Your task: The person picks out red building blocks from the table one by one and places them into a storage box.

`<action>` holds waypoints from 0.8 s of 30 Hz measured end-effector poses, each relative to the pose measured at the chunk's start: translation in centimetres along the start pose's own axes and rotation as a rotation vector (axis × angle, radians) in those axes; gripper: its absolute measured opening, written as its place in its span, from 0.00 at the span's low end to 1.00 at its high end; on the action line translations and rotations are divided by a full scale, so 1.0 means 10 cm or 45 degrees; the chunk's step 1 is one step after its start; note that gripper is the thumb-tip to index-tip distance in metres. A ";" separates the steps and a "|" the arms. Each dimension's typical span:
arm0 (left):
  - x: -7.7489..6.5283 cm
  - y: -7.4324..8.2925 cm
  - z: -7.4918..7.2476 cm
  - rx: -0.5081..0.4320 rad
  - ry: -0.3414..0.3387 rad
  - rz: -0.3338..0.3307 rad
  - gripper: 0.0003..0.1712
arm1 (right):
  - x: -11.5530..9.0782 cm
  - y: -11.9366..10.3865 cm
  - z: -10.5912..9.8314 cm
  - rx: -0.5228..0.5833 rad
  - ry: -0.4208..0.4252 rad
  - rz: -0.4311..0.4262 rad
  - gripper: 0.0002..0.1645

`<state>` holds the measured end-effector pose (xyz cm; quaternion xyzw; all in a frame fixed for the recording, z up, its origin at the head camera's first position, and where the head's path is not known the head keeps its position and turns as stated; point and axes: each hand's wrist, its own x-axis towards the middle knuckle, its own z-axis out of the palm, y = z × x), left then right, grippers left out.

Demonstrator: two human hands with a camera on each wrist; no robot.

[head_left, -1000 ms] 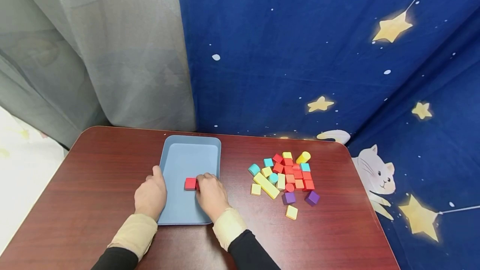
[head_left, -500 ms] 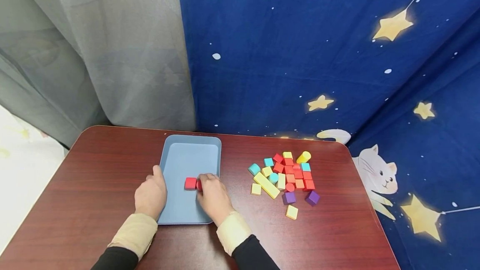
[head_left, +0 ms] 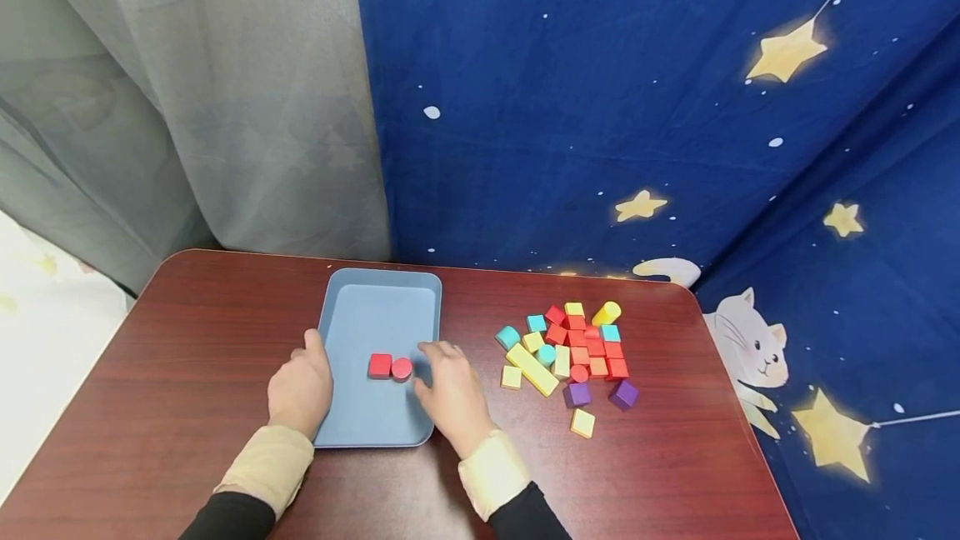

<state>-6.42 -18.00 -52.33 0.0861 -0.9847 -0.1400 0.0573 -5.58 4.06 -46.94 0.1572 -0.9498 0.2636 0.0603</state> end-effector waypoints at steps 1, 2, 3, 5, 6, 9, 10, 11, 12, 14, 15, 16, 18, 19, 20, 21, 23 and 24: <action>0.00 0.00 0.00 0.001 0.000 -0.002 0.04 | -0.01 0.01 -0.02 0.000 0.014 -0.005 0.26; 0.00 0.00 0.00 -0.001 0.002 -0.001 0.04 | -0.01 0.03 -0.03 -0.004 0.026 -0.010 0.25; 0.00 0.00 0.00 -0.002 0.003 -0.001 0.04 | -0.02 0.04 -0.05 -0.008 0.035 -0.012 0.25; 0.00 0.00 0.00 0.000 0.008 0.003 0.04 | -0.04 0.07 -0.09 -0.017 0.044 -0.016 0.25; 0.00 0.00 0.00 0.002 0.011 0.005 0.04 | -0.04 0.08 -0.11 -0.021 0.043 -0.013 0.25; 0.00 -0.01 0.01 0.005 0.015 0.015 0.04 | -0.07 0.12 -0.17 -0.043 0.037 -0.007 0.23; 0.00 -0.01 0.01 0.006 0.016 0.019 0.05 | -0.08 0.13 -0.19 -0.050 0.036 -0.006 0.23; 0.00 -0.01 0.01 0.006 0.020 0.022 0.05 | -0.09 0.15 -0.21 -0.048 0.038 -0.006 0.22; 0.00 -0.01 0.02 0.008 0.021 0.024 0.05 | -0.09 0.16 -0.23 -0.049 0.042 -0.008 0.22; -0.01 -0.01 0.02 0.007 0.024 0.028 0.05 | -0.11 0.18 -0.28 -0.050 0.051 -0.008 0.20; -0.01 -0.01 0.02 0.006 0.023 0.028 0.05 | -0.11 0.19 -0.30 -0.052 0.058 -0.010 0.20; -0.01 -0.01 0.02 0.005 0.021 0.027 0.05 | -0.12 0.20 -0.32 -0.056 0.064 -0.010 0.20; -0.01 -0.01 0.02 0.004 0.020 0.027 0.05 | -0.14 0.23 -0.36 -0.067 0.071 -0.012 0.20; -0.01 -0.02 0.02 0.004 0.020 0.027 0.05 | -0.14 0.25 -0.38 -0.075 0.074 -0.013 0.19; -0.01 -0.01 0.02 0.005 0.022 0.027 0.04 | -0.15 0.27 -0.39 -0.080 0.073 -0.017 0.18; -0.01 -0.01 0.02 0.005 0.026 0.027 0.04 | -0.16 0.29 -0.41 -0.085 0.068 -0.014 0.18; -0.01 -0.01 0.03 0.006 0.037 0.029 0.04 | -0.18 0.33 -0.44 -0.097 0.058 -0.003 0.17; -0.01 -0.01 0.03 0.005 0.041 0.030 0.04 | -0.19 0.35 -0.45 -0.102 0.053 0.004 0.16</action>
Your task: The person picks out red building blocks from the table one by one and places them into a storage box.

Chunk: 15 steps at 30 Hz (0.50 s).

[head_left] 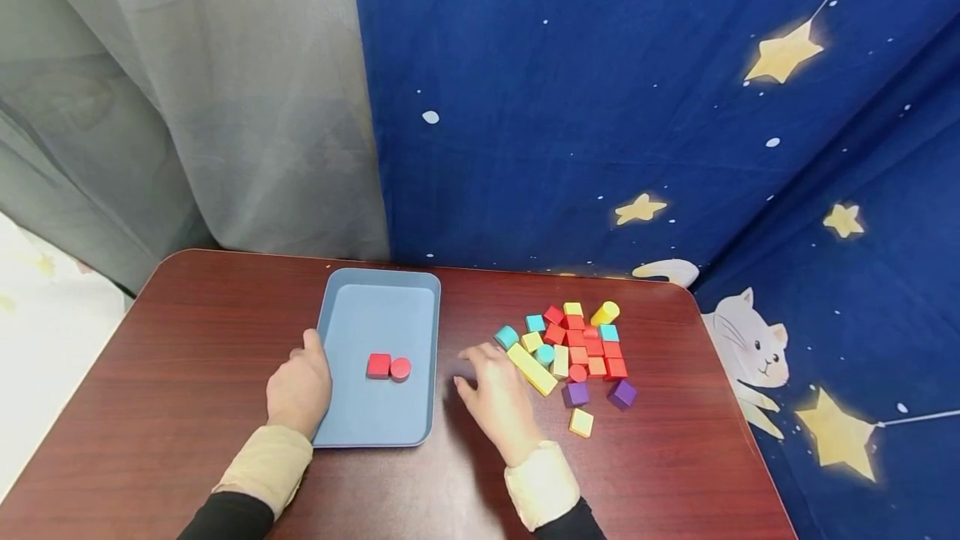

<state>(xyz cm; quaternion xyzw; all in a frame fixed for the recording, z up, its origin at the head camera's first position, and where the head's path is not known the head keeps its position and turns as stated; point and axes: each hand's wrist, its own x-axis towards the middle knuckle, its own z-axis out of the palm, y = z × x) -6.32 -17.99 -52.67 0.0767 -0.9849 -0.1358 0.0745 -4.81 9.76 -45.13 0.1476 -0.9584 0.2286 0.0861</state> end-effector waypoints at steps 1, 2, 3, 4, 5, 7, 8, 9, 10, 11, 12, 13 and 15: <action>0.00 0.00 0.00 -0.001 0.003 -0.001 0.04 | -0.01 0.02 -0.01 -0.005 -0.005 0.007 0.16; 0.00 0.00 0.00 -0.002 0.005 -0.002 0.04 | -0.01 0.05 -0.02 -0.008 -0.011 0.016 0.15; 0.00 0.00 0.01 -0.003 0.007 -0.003 0.04 | -0.02 0.07 -0.04 -0.015 -0.015 0.026 0.15; 0.00 0.00 0.01 -0.005 0.007 -0.004 0.04 | -0.03 0.09 -0.05 -0.018 -0.016 0.035 0.15; 0.00 0.00 0.00 -0.007 0.003 -0.007 0.04 | -0.04 0.12 -0.06 -0.027 -0.018 0.042 0.15; 0.01 0.00 0.00 -0.010 -0.003 -0.012 0.04 | -0.06 0.17 -0.08 -0.046 -0.019 0.055 0.15; 0.01 0.00 0.00 -0.012 -0.008 -0.013 0.04 | -0.07 0.20 -0.08 -0.055 -0.017 0.060 0.14; 0.01 0.00 0.00 -0.012 -0.014 -0.013 0.04 | -0.08 0.23 -0.09 -0.066 -0.014 0.064 0.15; 0.01 0.00 -0.01 -0.011 -0.021 -0.014 0.04 | -0.08 0.26 -0.10 -0.074 -0.011 0.068 0.15; 0.02 0.00 -0.01 -0.009 -0.028 -0.015 0.04 | -0.09 0.28 -0.11 -0.087 -0.008 0.072 0.15; 0.02 0.00 -0.01 -0.007 -0.032 -0.015 0.04 | -0.10 0.31 -0.12 -0.088 -0.006 0.074 0.15; 0.02 0.00 -0.01 -0.005 -0.038 -0.015 0.04 | -0.10 0.34 -0.13 -0.092 0.000 0.077 0.15; 0.01 0.00 -0.02 0.000 -0.046 -0.016 0.03 | -0.12 0.39 -0.15 -0.100 0.009 0.081 0.15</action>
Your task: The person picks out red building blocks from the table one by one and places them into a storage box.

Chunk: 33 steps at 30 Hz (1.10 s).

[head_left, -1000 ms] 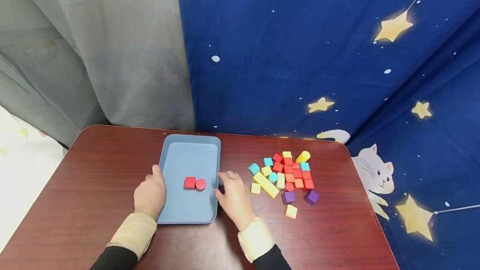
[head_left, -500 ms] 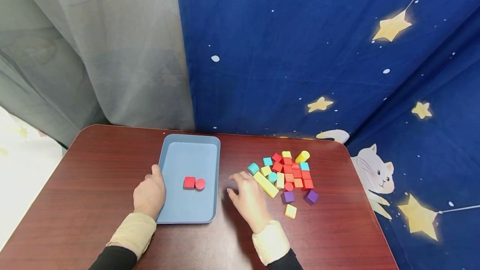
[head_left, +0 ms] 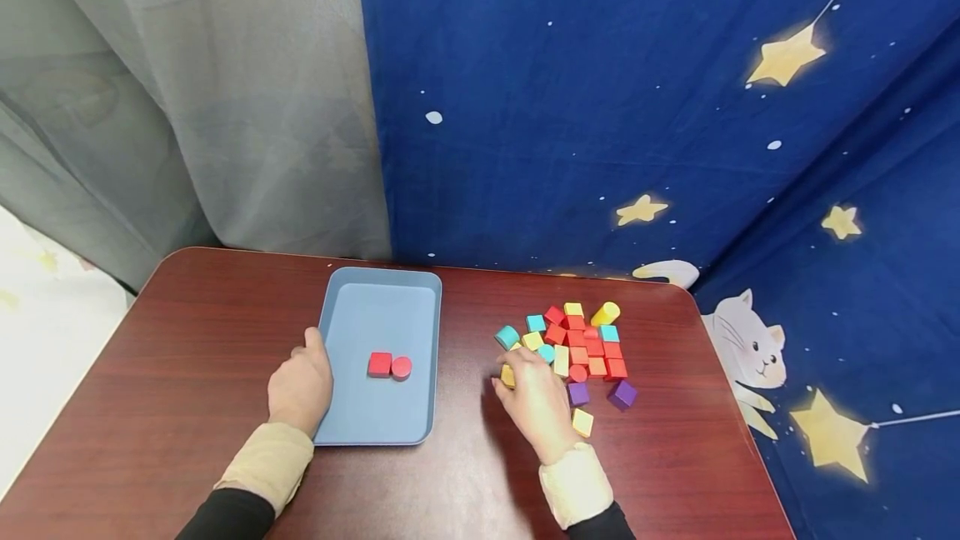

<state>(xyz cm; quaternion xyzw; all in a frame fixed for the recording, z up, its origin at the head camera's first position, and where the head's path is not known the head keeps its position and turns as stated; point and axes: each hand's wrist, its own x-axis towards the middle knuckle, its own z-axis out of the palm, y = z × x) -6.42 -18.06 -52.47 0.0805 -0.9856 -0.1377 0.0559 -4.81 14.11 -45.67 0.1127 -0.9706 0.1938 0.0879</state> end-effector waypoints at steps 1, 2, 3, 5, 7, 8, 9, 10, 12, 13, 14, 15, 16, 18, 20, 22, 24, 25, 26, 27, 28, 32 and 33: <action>0.00 0.00 0.00 -0.002 0.002 -0.001 0.03 | -0.01 0.03 -0.01 -0.003 0.004 0.003 0.15; 0.00 0.00 0.01 -0.003 0.004 -0.002 0.04 | -0.01 0.07 -0.02 -0.010 0.009 0.007 0.15; 0.00 -0.01 0.01 -0.006 0.001 -0.002 0.04 | -0.02 0.10 -0.02 -0.014 0.013 0.011 0.15; 0.01 -0.01 0.02 -0.011 -0.005 -0.005 0.04 | -0.03 0.18 -0.04 -0.037 0.026 0.015 0.16; 0.01 -0.02 0.03 -0.013 -0.017 -0.007 0.05 | -0.05 0.25 -0.06 -0.046 0.023 0.032 0.16; 0.02 -0.02 0.03 -0.014 -0.028 -0.008 0.05 | -0.05 0.29 -0.07 -0.052 0.023 0.043 0.17; 0.02 -0.03 0.02 -0.014 -0.037 -0.007 0.05 | -0.06 0.32 -0.08 -0.054 0.021 0.056 0.17; 0.02 -0.03 0.02 -0.014 -0.040 -0.008 0.05 | -0.07 0.36 -0.09 -0.054 0.019 0.069 0.18; 0.02 -0.03 0.02 -0.014 -0.044 -0.007 0.05 | -0.07 0.42 -0.12 -0.054 0.011 0.097 0.19; 0.01 -0.03 0.01 -0.014 -0.043 -0.007 0.05 | -0.08 0.45 -0.13 -0.055 0.011 0.111 0.19; 0.01 -0.03 0.01 -0.015 -0.036 -0.006 0.05 | -0.08 0.48 -0.14 -0.058 0.013 0.123 0.19; 0.01 -0.02 0.01 -0.015 -0.029 -0.005 0.05 | -0.08 0.51 -0.15 -0.060 0.017 0.135 0.19; 0.01 -0.02 0.01 -0.016 -0.024 -0.004 0.05 | -0.09 0.54 -0.16 -0.066 0.022 0.144 0.18; 0.01 -0.02 0.02 -0.018 -0.016 -0.005 0.05 | -0.09 0.60 -0.17 -0.069 0.030 0.168 0.15; 0.01 -0.02 0.02 -0.022 -0.015 -0.008 0.05 | -0.09 0.65 -0.18 -0.077 0.036 0.188 0.13; 0.01 -0.02 0.01 -0.025 -0.027 -0.013 0.05 | -0.10 0.70 -0.19 -0.083 0.036 0.204 0.12; 0.01 -0.02 0.01 -0.025 -0.044 -0.020 0.05 | -0.10 0.73 -0.19 -0.088 0.030 0.221 0.13; 0.01 -0.02 0.00 -0.023 -0.052 -0.021 0.05 | -0.11 0.75 -0.19 -0.096 0.029 0.228 0.14; 0.02 -0.02 0.00 -0.021 -0.059 -0.023 0.05 | -0.11 0.76 -0.19 -0.098 0.028 0.238 0.15; 0.02 -0.03 0.00 -0.020 -0.063 -0.024 0.05 | -0.11 0.78 -0.19 -0.106 0.024 0.244 0.16; 0.02 -0.03 0.01 -0.019 -0.066 -0.025 0.05 | -0.11 0.79 -0.19 -0.113 0.023 0.249 0.17; 0.02 -0.02 0.01 -0.018 -0.057 -0.024 0.04 | -0.11 0.85 -0.16 -0.136 0.030 0.257 0.17; 0.02 -0.02 0.00 -0.019 -0.054 -0.023 0.04 | -0.11 0.86 -0.16 -0.140 0.034 0.258 0.17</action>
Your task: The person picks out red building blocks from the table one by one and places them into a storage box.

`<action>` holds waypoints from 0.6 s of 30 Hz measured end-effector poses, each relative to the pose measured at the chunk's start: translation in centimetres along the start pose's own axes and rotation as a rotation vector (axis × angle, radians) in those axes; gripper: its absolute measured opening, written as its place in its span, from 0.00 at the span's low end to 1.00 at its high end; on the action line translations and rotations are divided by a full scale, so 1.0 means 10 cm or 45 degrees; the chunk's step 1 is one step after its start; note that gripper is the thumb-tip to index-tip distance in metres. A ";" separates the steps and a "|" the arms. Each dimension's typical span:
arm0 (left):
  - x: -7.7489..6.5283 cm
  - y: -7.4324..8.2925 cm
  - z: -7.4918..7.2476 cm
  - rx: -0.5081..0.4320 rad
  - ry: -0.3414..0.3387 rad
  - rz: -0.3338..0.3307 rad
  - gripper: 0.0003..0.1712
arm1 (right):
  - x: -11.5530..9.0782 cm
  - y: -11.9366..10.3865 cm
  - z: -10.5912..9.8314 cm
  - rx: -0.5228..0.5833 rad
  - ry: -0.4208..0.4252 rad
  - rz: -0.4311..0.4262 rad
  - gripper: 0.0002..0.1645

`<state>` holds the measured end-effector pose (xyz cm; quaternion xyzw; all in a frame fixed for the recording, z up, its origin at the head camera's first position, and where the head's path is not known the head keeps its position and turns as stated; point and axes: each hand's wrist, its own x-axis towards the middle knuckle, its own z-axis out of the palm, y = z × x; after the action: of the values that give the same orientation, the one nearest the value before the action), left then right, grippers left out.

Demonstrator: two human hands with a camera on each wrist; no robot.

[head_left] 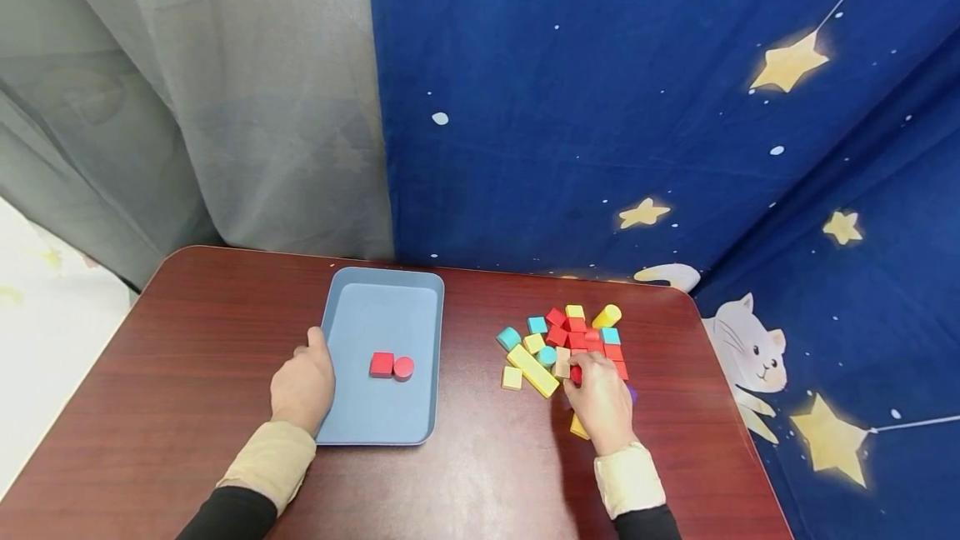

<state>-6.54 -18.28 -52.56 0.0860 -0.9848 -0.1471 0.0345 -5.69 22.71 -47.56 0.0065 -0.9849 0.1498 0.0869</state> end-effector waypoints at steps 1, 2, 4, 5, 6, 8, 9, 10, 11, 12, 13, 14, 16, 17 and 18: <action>0.00 0.00 0.00 0.002 0.001 0.002 0.04 | 0.00 0.01 0.01 0.000 0.004 0.003 0.16; 0.00 0.00 0.00 0.004 0.003 0.004 0.04 | 0.00 0.02 0.02 -0.003 0.008 0.004 0.16; 0.00 0.00 0.00 0.006 0.007 0.007 0.04 | 0.01 0.03 0.03 -0.006 0.012 0.009 0.16; 0.00 0.00 0.01 0.005 0.011 0.009 0.04 | 0.01 0.03 0.03 -0.008 0.012 0.011 0.16; 0.00 0.00 0.01 0.005 0.012 0.009 0.04 | 0.01 0.03 0.04 -0.009 0.008 0.013 0.16; 0.00 0.00 0.01 0.005 0.016 0.011 0.04 | 0.02 0.04 0.04 -0.009 -0.001 0.018 0.16; 0.00 0.00 0.01 0.004 0.020 0.012 0.04 | 0.02 0.04 0.04 -0.009 -0.008 0.024 0.17; 0.00 0.00 0.02 0.002 0.023 0.012 0.04 | 0.02 0.04 0.04 -0.008 -0.016 0.030 0.17; 0.00 0.00 0.02 0.000 0.025 0.011 0.04 | 0.03 0.05 0.04 -0.006 -0.022 0.036 0.17; 0.00 0.00 0.02 0.001 0.025 0.011 0.04 | 0.03 0.05 0.04 -0.003 -0.030 0.043 0.17; 0.00 0.00 0.02 -0.001 0.026 0.010 0.04 | 0.03 0.05 0.04 0.000 -0.035 0.050 0.17; 0.00 0.00 0.02 -0.004 0.029 0.008 0.04 | 0.03 0.05 0.04 0.001 -0.040 0.055 0.17; 0.00 0.01 0.02 -0.006 0.037 0.007 0.04 | 0.04 0.05 0.06 0.001 -0.049 0.060 0.16; -0.01 0.01 0.02 -0.005 0.041 0.008 0.04 | 0.04 0.06 0.06 0.002 -0.052 0.061 0.16; -0.01 0.01 0.02 -0.004 0.045 0.009 0.04 | 0.03 0.06 0.07 0.005 -0.053 0.060 0.15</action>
<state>-6.51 -18.13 -52.72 0.0850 -0.9841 -0.1471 0.0526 -6.16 23.09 -48.30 -0.0135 -0.9861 0.1536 0.0627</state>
